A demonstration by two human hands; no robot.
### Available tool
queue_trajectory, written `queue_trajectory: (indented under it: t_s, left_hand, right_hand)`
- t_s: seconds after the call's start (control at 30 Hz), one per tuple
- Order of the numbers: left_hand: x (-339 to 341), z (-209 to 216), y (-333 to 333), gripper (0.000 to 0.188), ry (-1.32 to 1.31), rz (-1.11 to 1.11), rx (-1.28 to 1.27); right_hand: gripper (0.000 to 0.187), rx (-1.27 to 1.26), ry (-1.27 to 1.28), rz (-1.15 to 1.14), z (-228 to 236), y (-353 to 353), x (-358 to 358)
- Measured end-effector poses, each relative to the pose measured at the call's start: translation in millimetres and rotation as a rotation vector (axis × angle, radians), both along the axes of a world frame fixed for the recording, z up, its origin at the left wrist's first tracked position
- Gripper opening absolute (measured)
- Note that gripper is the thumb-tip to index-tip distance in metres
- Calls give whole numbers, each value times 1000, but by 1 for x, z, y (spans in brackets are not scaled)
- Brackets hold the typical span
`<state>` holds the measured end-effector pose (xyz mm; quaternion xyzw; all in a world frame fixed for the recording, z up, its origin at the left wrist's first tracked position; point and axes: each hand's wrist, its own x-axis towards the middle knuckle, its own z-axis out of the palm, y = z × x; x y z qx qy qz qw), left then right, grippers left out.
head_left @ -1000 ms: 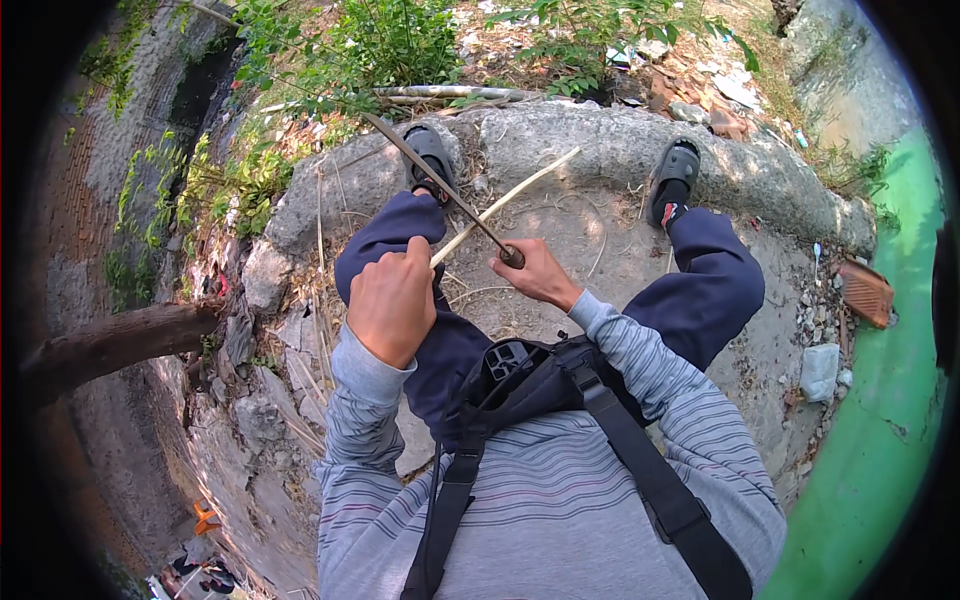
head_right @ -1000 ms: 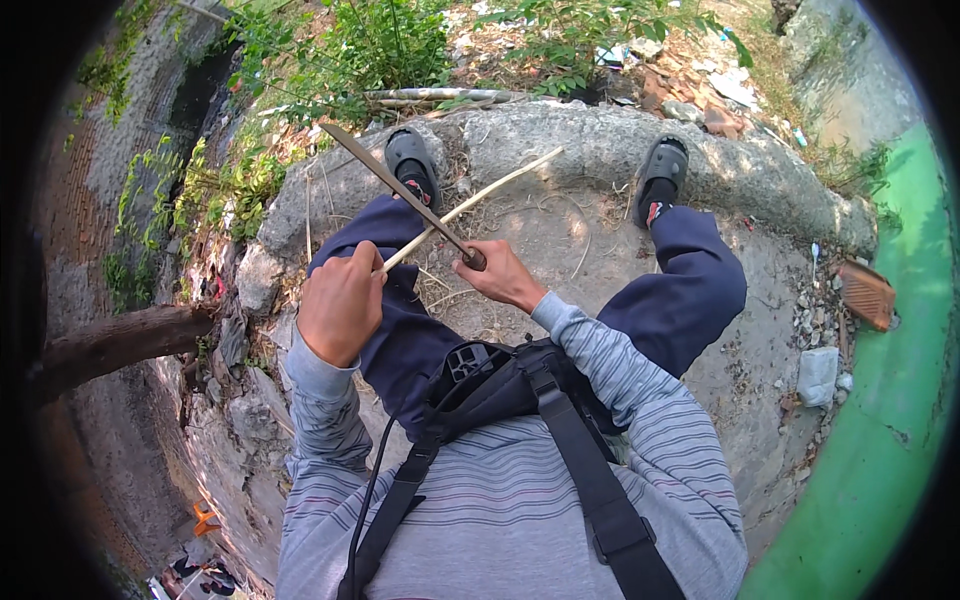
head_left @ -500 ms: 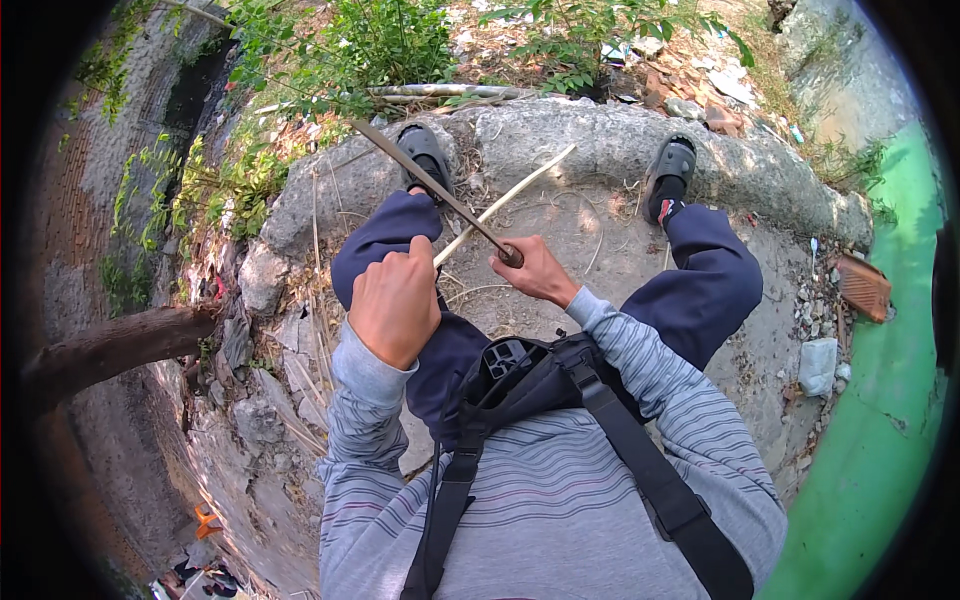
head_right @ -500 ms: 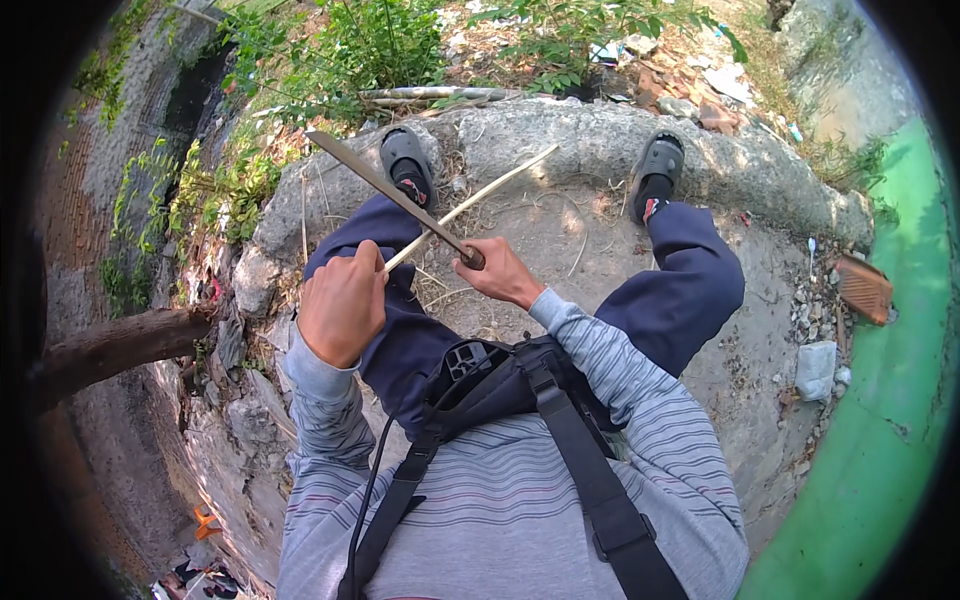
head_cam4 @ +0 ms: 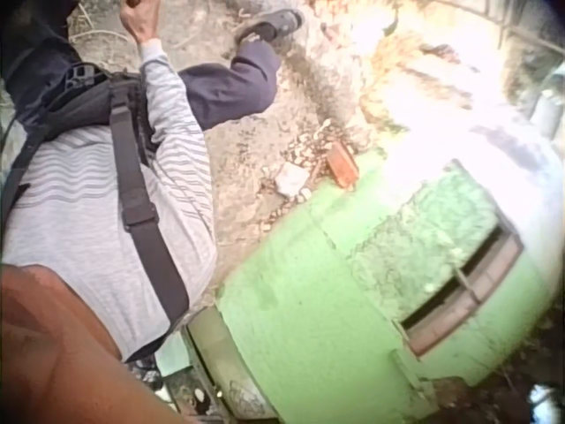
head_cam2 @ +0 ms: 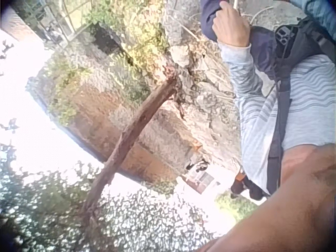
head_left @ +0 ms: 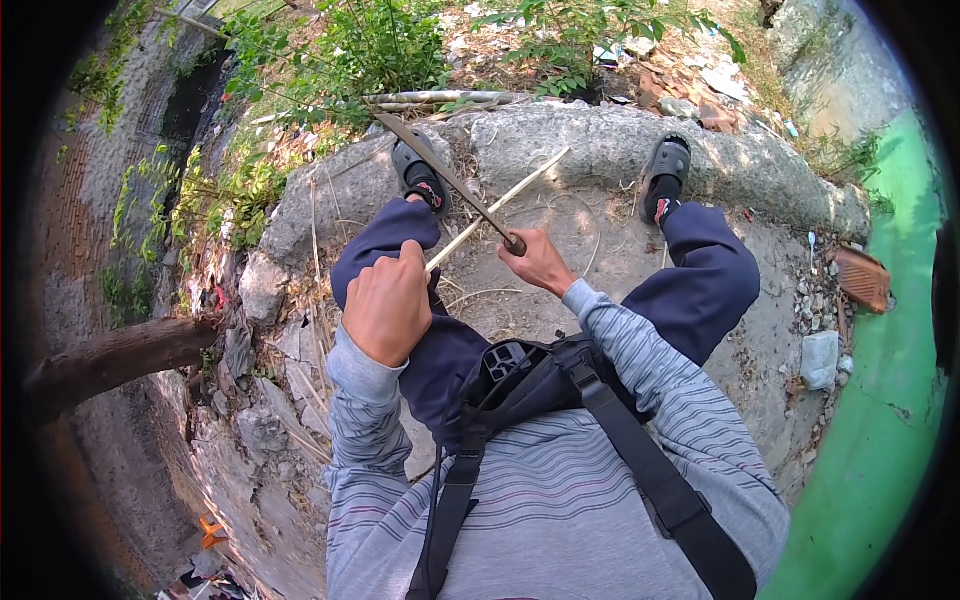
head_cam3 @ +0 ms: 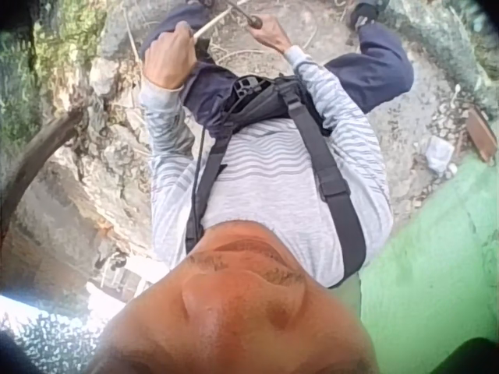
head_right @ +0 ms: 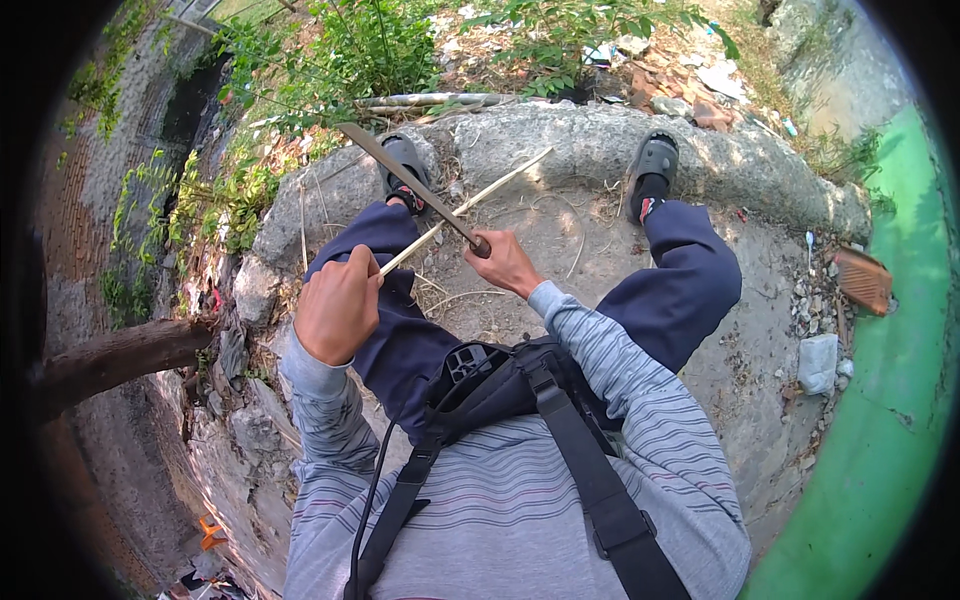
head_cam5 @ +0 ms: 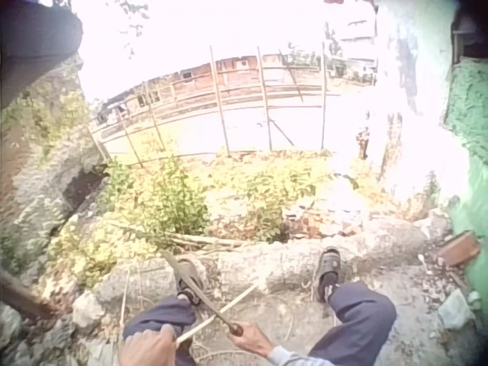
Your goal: The person uses a large blade to shave and sharpen bamboo sticks by hand.
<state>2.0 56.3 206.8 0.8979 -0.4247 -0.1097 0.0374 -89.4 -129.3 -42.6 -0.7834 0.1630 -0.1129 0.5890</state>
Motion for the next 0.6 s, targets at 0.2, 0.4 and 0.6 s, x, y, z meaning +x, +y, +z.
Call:
queue_trajectory:
  t_s: [0.2, 0.4, 0.6]
  left_hand:
    - [-2, -2, -6, 12, -35, -22, 25]
    - [3, -2, 0, 13, -39, -3, 9]
    - [-3, 1, -2, 14, -63, -25, 24]
  right_hand:
    - [25, -101, 49, -130, -44, -25, 5]
    - [26, -84, 47, -125, -37, -17, 4]
    - [26, -99, 61, -148, -59, -28, 7]
